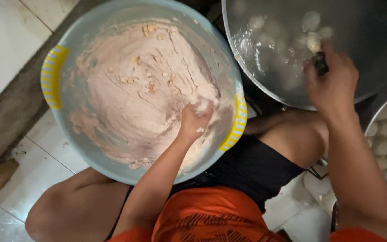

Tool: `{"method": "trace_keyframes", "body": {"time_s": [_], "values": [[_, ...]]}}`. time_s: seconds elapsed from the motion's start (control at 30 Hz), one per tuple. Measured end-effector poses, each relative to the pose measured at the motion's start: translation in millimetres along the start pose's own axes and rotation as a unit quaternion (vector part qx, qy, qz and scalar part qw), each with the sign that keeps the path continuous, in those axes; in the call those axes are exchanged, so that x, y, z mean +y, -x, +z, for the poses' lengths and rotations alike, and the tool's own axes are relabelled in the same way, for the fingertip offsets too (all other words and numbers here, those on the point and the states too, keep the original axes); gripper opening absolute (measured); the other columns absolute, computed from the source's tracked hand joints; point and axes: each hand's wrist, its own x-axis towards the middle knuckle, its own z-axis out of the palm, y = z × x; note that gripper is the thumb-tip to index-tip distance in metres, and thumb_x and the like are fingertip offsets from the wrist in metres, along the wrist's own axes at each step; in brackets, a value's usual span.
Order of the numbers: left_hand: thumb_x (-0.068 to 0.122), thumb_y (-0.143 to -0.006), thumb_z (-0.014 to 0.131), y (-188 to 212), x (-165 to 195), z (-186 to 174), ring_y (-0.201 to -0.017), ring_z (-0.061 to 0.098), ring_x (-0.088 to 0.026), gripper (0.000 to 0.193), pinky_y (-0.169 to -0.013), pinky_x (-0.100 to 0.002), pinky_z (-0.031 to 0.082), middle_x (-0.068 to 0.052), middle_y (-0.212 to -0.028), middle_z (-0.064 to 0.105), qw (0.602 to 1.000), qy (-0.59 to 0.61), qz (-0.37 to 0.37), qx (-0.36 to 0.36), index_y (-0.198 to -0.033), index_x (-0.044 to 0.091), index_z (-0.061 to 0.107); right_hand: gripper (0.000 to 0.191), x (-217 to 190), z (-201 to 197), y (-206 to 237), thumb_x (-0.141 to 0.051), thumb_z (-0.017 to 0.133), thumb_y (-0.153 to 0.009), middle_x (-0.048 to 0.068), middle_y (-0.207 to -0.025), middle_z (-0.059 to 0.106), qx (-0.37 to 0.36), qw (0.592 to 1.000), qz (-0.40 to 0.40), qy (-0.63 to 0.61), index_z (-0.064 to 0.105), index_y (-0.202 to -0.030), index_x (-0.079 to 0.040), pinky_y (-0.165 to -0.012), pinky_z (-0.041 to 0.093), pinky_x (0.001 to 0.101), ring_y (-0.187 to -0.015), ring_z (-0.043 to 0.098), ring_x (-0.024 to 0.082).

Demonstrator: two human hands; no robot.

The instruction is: The person sits on the floor and repeatedly scoops meatball batter by hand from a large basin, presses the batter through a small scoop to form balls, and drops the formed balls into a large basin of hot water, where many finished balls accumulate.

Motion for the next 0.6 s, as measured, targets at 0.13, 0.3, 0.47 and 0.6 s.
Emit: {"method": "trace_keyframes", "body": {"time_s": [0.13, 0.3, 0.47, 0.6], "values": [[0.015, -0.080, 0.082, 10.9, 38.3, 0.6, -0.071, 0.072, -0.024, 0.024, -0.067, -0.034, 0.057, -0.015, -0.082, 0.075, 0.996, -0.017, 0.091, -0.002, -0.094, -0.001, 0.070, 0.033, -52.9, 7.4, 26.4, -0.023, 0.065, -0.104, 0.011, -0.094, 0.069, -0.128, 0.968, 0.098, -0.190, 0.066, -0.130, -0.002, -0.074, 0.053, 0.0327, -0.082, 0.065, 0.018], [0.018, -0.088, 0.081, 15.8, 53.4, 10.0, -0.072, 0.075, -0.028, 0.018, -0.066, -0.037, 0.058, -0.012, -0.082, 0.074, 0.986, -0.054, 0.156, 0.022, -0.095, 0.006, 0.070, 0.047, -105.1, 12.6, 43.5, -0.027, 0.062, -0.097, 0.005, -0.083, 0.071, -0.318, 0.879, 0.158, -0.318, 0.059, -0.142, -0.012, -0.067, 0.054, 0.0284, -0.072, 0.064, 0.012], [0.020, -0.080, 0.083, 17.8, 42.3, 16.4, -0.074, 0.073, -0.035, 0.021, -0.063, -0.040, 0.057, -0.015, -0.081, 0.072, 0.976, -0.114, 0.179, 0.050, -0.092, 0.007, 0.070, 0.051, -112.9, 28.3, 52.6, -0.026, 0.058, -0.101, 0.006, -0.092, 0.071, -0.267, 0.926, 0.006, -0.265, 0.050, -0.149, -0.011, -0.071, 0.055, 0.0271, -0.079, 0.069, 0.010], [0.022, -0.071, 0.085, 16.9, 31.8, 17.2, -0.075, 0.073, -0.037, 0.025, -0.064, -0.042, 0.058, -0.018, -0.079, 0.072, 0.980, -0.143, 0.136, 0.000, -0.086, 0.005, 0.073, 0.051, -103.0, 46.9, 63.9, -0.024, 0.057, -0.103, 0.009, -0.087, 0.066, -0.335, 0.890, 0.005, -0.307, 0.049, -0.152, -0.012, -0.064, 0.051, 0.0278, -0.074, 0.062, 0.011]]}}
